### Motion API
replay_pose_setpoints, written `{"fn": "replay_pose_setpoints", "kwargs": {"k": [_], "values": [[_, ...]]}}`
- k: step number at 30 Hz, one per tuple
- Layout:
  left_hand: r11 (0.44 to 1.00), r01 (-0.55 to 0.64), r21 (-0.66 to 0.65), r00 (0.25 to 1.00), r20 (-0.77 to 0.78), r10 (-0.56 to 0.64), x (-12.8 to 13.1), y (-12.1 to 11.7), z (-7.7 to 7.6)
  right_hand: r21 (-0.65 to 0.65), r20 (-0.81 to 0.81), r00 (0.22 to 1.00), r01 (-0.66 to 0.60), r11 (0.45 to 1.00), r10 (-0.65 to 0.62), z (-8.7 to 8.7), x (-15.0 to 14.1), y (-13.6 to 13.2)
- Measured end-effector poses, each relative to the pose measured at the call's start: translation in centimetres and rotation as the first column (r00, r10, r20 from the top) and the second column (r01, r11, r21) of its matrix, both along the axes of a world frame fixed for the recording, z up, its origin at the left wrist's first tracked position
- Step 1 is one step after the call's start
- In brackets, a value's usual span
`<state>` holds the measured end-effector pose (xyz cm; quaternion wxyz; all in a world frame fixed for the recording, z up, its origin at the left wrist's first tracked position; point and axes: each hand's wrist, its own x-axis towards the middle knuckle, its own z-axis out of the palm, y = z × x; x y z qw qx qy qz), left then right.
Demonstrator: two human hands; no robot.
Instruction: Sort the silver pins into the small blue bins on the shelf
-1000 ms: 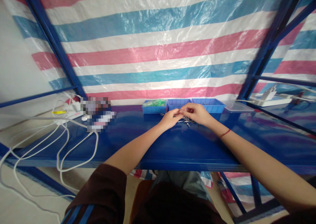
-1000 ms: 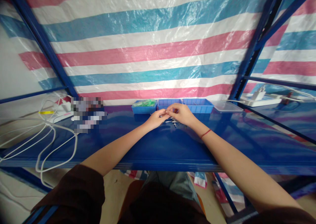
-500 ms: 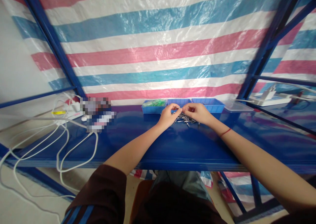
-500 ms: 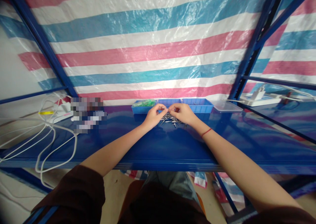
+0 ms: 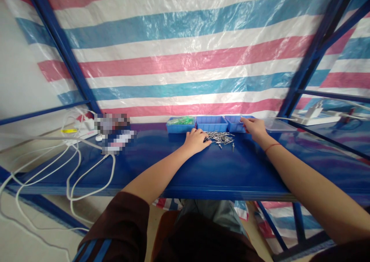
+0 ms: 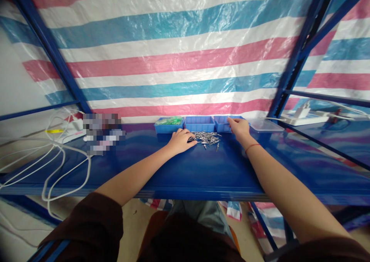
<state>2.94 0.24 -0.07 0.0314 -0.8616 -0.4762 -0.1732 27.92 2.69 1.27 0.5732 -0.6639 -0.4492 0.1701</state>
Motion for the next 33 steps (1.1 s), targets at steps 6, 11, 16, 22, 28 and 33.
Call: {"fn": "replay_pose_setpoints", "kwargs": {"k": [6,11,16,22,28,33], "values": [[0.999,0.022,0.034,1.000,0.001,-0.022,0.0,0.1,-0.1,-0.047,0.072,0.997,-0.007,0.999,0.010,0.1,-0.1,0.1],[0.998,0.051,0.033,0.999,-0.003,-0.051,0.0,0.4,-0.1,-0.058,0.134,0.989,-0.057,0.997,0.064,-0.1,-0.6,0.5],[0.996,0.059,0.065,0.998,-0.038,-0.057,0.0,0.2,0.3,-0.034,0.286,0.947,-0.142,0.989,0.146,0.2,-1.5,-0.1],[0.994,0.097,0.053,0.990,-0.105,-0.091,0.0,0.2,0.6,-0.015,0.442,0.878,-0.197,0.980,0.183,0.7,-3.0,-0.9],[0.989,0.120,0.083,0.986,-0.129,-0.109,0.1,0.2,0.6,-0.041,0.568,0.770,-0.325,0.945,0.290,0.9,-4.5,-1.7],[0.987,0.154,0.053,0.982,-0.119,-0.147,-0.1,0.3,0.5,-0.071,0.635,0.685,-0.410,0.909,0.358,1.2,-5.8,-2.5]]}}
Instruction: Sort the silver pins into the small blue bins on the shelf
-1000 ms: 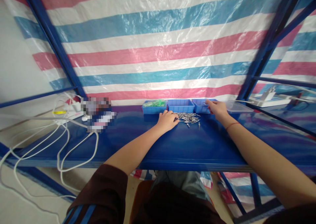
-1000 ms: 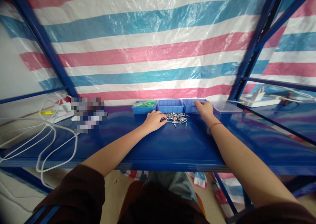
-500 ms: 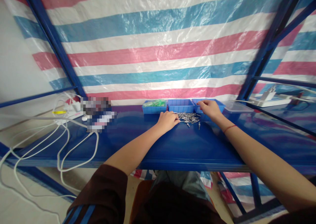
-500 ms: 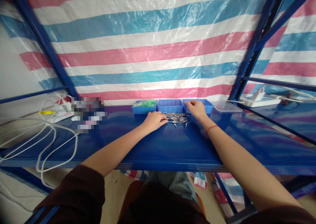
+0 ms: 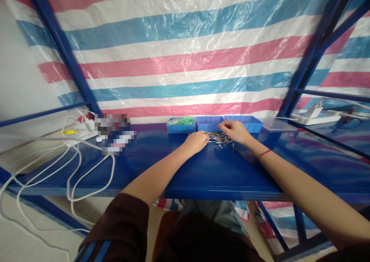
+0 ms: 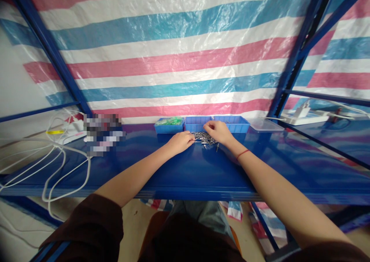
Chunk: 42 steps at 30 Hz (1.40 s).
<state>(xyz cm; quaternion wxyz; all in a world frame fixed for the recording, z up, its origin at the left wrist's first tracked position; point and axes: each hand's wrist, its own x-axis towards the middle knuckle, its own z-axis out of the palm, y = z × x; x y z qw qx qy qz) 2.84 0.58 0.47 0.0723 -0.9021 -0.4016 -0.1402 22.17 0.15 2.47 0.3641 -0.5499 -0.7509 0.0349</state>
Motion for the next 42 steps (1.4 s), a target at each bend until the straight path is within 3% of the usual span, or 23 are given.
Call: {"fn": "replay_pose_setpoints", "kwargs": {"k": [10,20,23,26,29,33,42], "values": [[0.999,0.046,-0.011,0.998,0.040,-0.045,-0.1,0.4,-0.1,-0.046,0.055,0.991,-0.121,0.992,0.123,-0.2,-0.3,-0.2],[0.998,-0.021,-0.055,0.999,0.038,0.023,-0.4,0.1,0.2,-0.056,0.062,0.982,-0.174,0.983,0.177,-0.3,-0.3,-0.2],[0.999,0.010,-0.048,0.992,0.125,-0.004,-0.1,0.1,0.3,-0.071,0.049,0.976,-0.208,0.976,0.211,-0.4,-0.3,-0.3],[0.998,0.060,-0.007,0.932,0.358,-0.054,0.3,0.2,0.6,-0.131,-0.009,0.958,-0.286,0.949,0.288,-0.5,-0.5,-0.4],[0.998,0.065,-0.014,0.808,0.587,-0.044,0.8,0.2,0.8,-0.198,-0.136,0.917,-0.396,0.897,0.375,-0.6,-1.1,-0.7],[0.989,0.101,-0.109,0.691,0.723,0.009,1.1,0.2,0.6,-0.247,-0.330,0.840,-0.518,0.819,0.432,-0.7,-2.2,-1.2],[0.972,0.149,-0.183,0.559,0.826,0.070,1.1,0.9,0.1,-0.117,-0.511,0.808,-0.405,0.907,0.294,-0.7,-2.1,-0.8]]}}
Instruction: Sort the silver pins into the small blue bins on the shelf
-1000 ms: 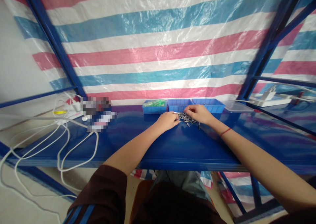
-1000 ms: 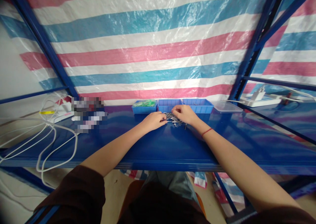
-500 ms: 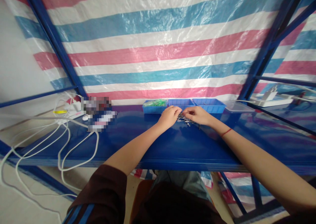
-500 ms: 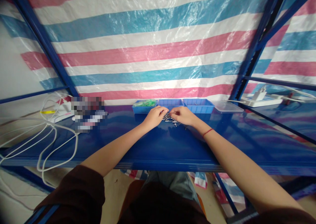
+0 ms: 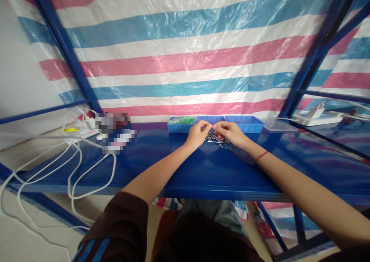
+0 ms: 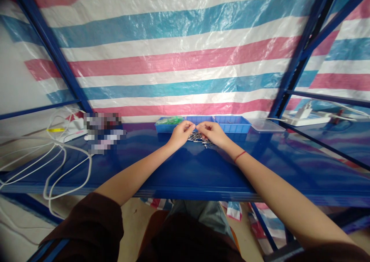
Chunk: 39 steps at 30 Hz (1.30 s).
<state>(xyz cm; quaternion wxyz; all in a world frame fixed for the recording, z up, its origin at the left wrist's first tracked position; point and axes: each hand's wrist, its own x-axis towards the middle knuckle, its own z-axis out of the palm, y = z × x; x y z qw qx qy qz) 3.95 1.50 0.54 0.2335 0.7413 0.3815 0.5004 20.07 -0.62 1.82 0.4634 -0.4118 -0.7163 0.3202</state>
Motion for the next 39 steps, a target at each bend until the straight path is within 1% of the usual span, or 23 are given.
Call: {"fn": "replay_pose_setpoints", "kwargs": {"k": [4,6,9,11,13,15,17,20,21,23,27,30,33,35,37,39], "values": [[0.989,0.105,-0.101,0.991,0.090,-0.096,0.2,0.3,-0.4,-0.005,-0.091,0.996,0.021,1.000,-0.021,0.2,0.0,-0.1],[0.983,0.127,-0.130,0.988,0.107,-0.113,0.4,0.2,-0.3,0.001,-0.111,0.993,0.031,1.000,-0.031,0.2,0.0,-0.2],[0.971,0.155,-0.183,0.984,0.119,-0.134,0.6,-0.2,-0.2,0.010,-0.143,0.988,0.056,0.998,-0.054,0.1,-0.1,-0.1],[0.958,0.198,-0.208,0.977,0.116,-0.177,0.7,-0.4,-0.2,0.009,-0.161,0.984,0.080,0.997,-0.078,0.1,-0.2,0.0],[0.946,0.241,-0.218,0.970,0.098,-0.224,0.8,-0.4,-0.3,0.020,-0.156,0.983,0.100,0.995,-0.096,0.1,-0.2,0.0],[0.943,0.256,-0.212,0.967,0.079,-0.244,0.9,-0.3,-0.6,0.063,-0.130,0.987,0.106,0.992,-0.097,0.2,-0.3,-0.1],[0.955,0.238,-0.178,0.971,0.074,-0.228,0.9,-0.2,-0.7,0.146,-0.090,0.991,0.114,0.983,-0.101,0.3,-0.4,-0.3],[0.979,0.182,-0.094,0.981,0.083,-0.174,0.8,-0.1,-0.6,0.305,-0.013,0.988,0.151,0.940,-0.154,0.4,-0.3,-0.5],[0.985,0.158,-0.076,0.985,0.088,-0.151,0.8,-0.2,-0.5,0.344,0.007,0.984,0.165,0.924,-0.178,0.4,-0.2,-0.5],[0.992,0.115,-0.058,0.990,0.090,-0.109,0.7,-0.2,-0.2,0.381,0.032,0.977,0.184,0.906,-0.211,0.2,-0.1,-0.4],[0.994,0.094,-0.059,0.993,0.076,-0.089,0.3,-0.2,0.1,0.379,0.068,0.969,0.194,0.905,-0.237,0.1,0.3,-0.1],[0.994,0.092,-0.058,0.993,0.086,-0.087,0.1,-0.1,0.1,0.402,0.147,0.954,0.184,0.897,-0.262,0.2,0.7,-0.1],[0.996,0.082,-0.036,0.992,0.104,-0.077,0.0,0.0,0.3,0.428,0.256,0.932,0.128,0.895,-0.255,0.3,0.9,-0.3],[0.996,0.083,-0.010,0.992,0.098,-0.082,0.0,0.0,0.4,0.412,0.295,0.928,0.091,0.906,-0.227,0.3,0.9,-0.3],[0.996,0.080,0.029,0.994,0.066,-0.082,0.0,0.1,0.3,0.367,0.284,0.941,0.073,0.927,-0.186,0.1,0.8,0.0],[0.998,0.044,0.052,0.999,-0.010,-0.044,0.0,0.2,0.1,0.300,0.210,0.962,0.108,0.948,-0.176,0.0,0.8,0.5]]}}
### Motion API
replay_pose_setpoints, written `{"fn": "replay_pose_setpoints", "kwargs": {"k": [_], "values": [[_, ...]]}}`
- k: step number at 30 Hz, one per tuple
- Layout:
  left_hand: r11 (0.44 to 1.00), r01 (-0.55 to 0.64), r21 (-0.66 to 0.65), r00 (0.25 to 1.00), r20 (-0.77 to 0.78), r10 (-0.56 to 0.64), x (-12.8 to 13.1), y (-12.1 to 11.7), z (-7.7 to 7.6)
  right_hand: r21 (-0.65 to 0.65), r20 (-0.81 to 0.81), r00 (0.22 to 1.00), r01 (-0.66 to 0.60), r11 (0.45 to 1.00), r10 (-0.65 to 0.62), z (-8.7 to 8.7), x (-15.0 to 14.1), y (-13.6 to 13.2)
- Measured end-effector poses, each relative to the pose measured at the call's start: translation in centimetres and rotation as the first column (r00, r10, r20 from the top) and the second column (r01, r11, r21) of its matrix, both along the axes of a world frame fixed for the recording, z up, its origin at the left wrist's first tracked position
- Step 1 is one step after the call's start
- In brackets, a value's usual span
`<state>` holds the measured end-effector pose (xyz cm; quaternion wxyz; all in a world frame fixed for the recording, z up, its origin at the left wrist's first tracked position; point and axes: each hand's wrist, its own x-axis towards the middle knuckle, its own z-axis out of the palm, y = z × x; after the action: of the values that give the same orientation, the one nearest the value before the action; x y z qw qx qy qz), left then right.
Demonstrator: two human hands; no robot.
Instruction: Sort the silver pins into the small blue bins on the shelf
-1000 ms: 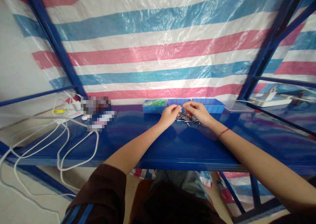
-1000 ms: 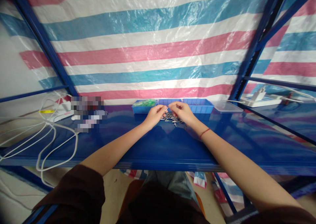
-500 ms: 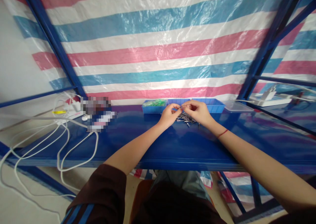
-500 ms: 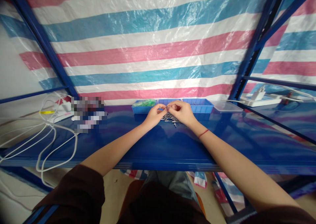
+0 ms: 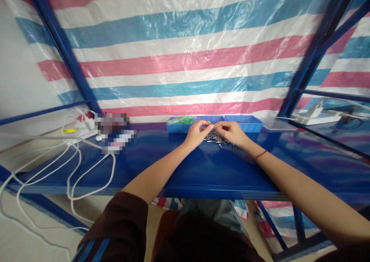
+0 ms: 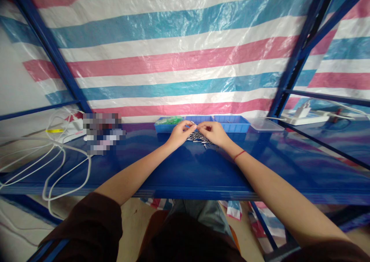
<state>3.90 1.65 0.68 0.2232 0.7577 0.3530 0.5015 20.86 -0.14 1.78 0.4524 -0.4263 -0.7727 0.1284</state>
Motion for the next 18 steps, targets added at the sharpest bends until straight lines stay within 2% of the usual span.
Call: {"fn": "replay_pose_setpoints", "kwargs": {"k": [3,5,8,10,12,15,18], "values": [[0.991,-0.133,0.006,0.953,-0.276,0.129,-0.5,0.1,-0.6,-0.111,-0.179,0.970,0.147,0.983,-0.165,-0.3,0.9,1.3],[0.981,-0.191,0.038,0.841,-0.510,0.183,-1.0,0.0,-0.9,-0.180,-0.242,0.901,0.324,0.929,-0.361,-0.6,2.3,2.3],[0.982,-0.176,0.073,0.682,-0.710,0.175,-1.5,-0.3,-1.1,-0.227,-0.188,0.742,0.604,0.764,-0.643,-1.0,5.3,3.6],[0.983,-0.165,0.086,0.653,-0.737,0.174,-1.5,-0.5,-1.1,-0.202,-0.087,0.657,0.725,0.659,-0.749,-1.2,7.0,4.0],[0.980,-0.163,0.113,0.655,-0.731,0.193,-1.5,-0.6,-0.9,-0.188,0.014,0.613,0.777,0.600,-0.790,-1.2,8.1,4.1],[0.977,-0.154,0.150,0.655,-0.725,0.215,-1.3,-0.7,-0.7,-0.190,0.089,0.601,0.793,0.579,-0.794,-1.0,8.2,3.8],[0.971,-0.153,0.184,0.647,-0.724,0.239,-1.2,-0.8,-0.7,-0.166,0.096,0.638,0.767,0.619,-0.764,-0.7,7.3,3.4]]}}
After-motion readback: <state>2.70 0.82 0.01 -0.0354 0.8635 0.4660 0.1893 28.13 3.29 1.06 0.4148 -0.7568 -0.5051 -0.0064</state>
